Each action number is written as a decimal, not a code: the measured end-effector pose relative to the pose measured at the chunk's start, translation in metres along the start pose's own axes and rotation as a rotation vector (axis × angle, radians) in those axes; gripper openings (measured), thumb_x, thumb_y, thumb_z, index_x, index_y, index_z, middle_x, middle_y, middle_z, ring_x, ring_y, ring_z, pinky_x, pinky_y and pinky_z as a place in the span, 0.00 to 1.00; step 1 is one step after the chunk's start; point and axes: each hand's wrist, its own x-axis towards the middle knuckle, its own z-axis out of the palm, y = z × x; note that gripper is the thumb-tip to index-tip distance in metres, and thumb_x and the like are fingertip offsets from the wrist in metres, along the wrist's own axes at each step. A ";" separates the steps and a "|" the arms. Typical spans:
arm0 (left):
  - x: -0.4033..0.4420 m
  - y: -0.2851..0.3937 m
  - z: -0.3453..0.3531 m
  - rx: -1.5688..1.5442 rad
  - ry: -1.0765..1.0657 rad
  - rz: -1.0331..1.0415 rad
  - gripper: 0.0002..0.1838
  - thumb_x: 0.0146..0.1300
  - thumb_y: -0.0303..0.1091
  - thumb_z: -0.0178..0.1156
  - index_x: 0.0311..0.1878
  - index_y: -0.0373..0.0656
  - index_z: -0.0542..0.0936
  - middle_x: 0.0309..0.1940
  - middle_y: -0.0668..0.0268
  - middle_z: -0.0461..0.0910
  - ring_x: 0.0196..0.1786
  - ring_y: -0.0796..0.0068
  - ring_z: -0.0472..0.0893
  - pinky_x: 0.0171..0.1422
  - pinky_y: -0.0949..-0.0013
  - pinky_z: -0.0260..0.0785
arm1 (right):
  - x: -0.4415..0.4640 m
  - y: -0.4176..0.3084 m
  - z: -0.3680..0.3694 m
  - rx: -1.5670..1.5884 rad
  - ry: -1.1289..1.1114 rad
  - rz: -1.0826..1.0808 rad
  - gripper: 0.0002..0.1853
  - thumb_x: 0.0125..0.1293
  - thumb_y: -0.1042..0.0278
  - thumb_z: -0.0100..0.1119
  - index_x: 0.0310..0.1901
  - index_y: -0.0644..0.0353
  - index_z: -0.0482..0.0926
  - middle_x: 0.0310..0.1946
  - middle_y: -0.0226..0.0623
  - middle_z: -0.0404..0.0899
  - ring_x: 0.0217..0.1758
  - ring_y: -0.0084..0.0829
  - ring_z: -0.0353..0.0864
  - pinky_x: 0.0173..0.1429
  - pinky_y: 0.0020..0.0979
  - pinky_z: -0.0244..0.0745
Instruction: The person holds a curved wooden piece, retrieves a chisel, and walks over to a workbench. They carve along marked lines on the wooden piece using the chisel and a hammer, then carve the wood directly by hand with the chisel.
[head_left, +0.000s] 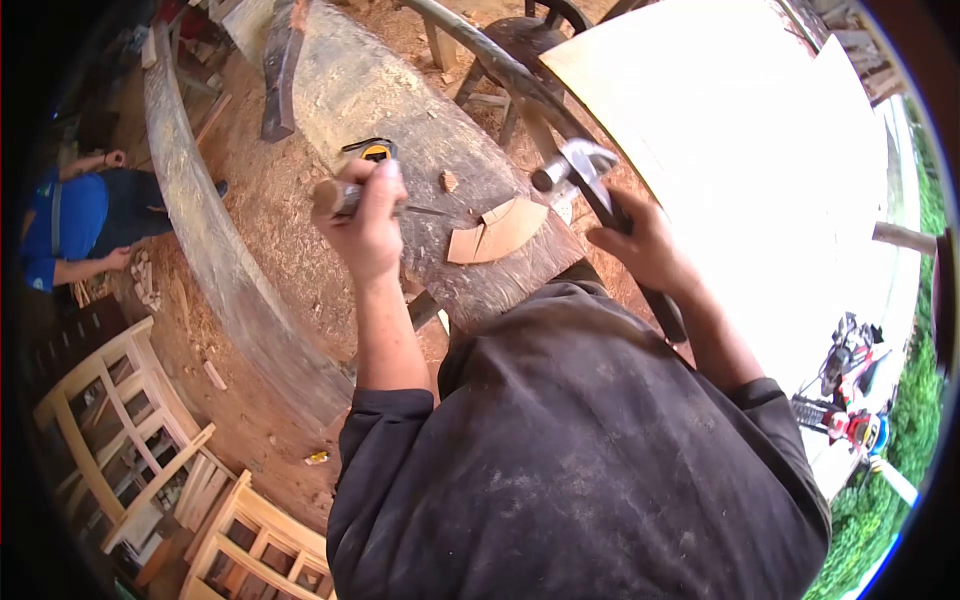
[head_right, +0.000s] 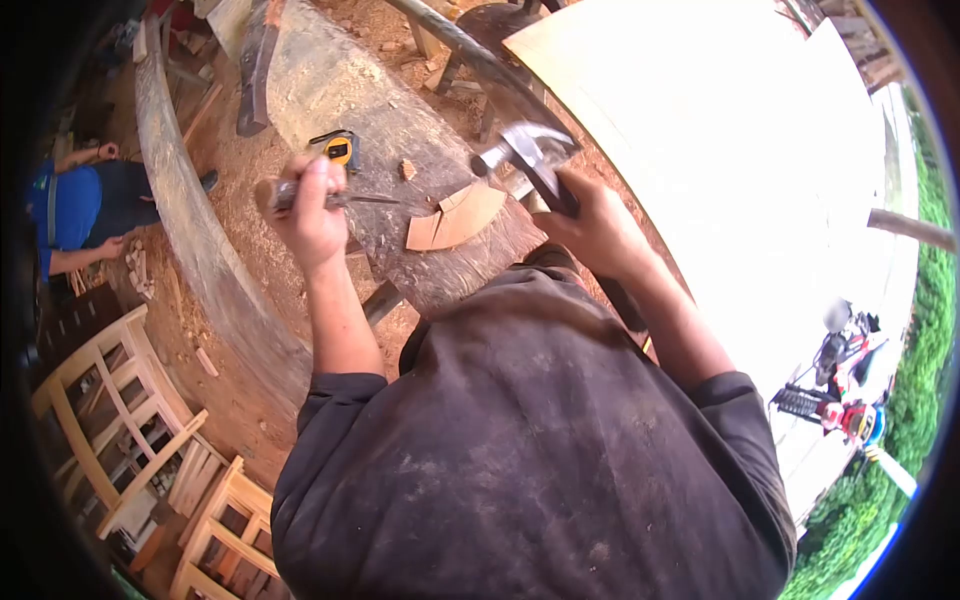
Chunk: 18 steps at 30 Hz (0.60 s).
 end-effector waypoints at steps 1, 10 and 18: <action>-0.004 -0.001 0.001 0.010 -0.021 -0.016 0.12 0.60 0.23 0.65 0.21 0.43 0.77 0.17 0.71 0.76 0.19 0.84 0.73 0.24 0.75 0.65 | -0.006 0.003 0.004 0.011 -0.002 0.068 0.21 0.61 0.60 0.67 0.52 0.63 0.79 0.30 0.40 0.78 0.34 0.28 0.76 0.43 0.34 0.73; -0.008 0.009 0.015 0.281 -0.326 -0.235 0.07 0.63 0.24 0.67 0.29 0.39 0.80 0.21 0.72 0.79 0.25 0.84 0.76 0.30 0.77 0.67 | -0.022 0.025 0.016 0.078 0.000 0.123 0.24 0.61 0.62 0.67 0.56 0.66 0.76 0.28 0.36 0.74 0.32 0.28 0.73 0.39 0.35 0.69; -0.042 -0.013 -0.013 1.301 -0.654 -0.759 0.25 0.51 0.43 0.75 0.43 0.33 0.80 0.46 0.45 0.83 0.50 0.47 0.83 0.57 0.53 0.75 | -0.031 0.056 0.032 0.011 0.014 0.121 0.23 0.56 0.64 0.68 0.52 0.65 0.78 0.38 0.52 0.84 0.43 0.44 0.86 0.51 0.39 0.77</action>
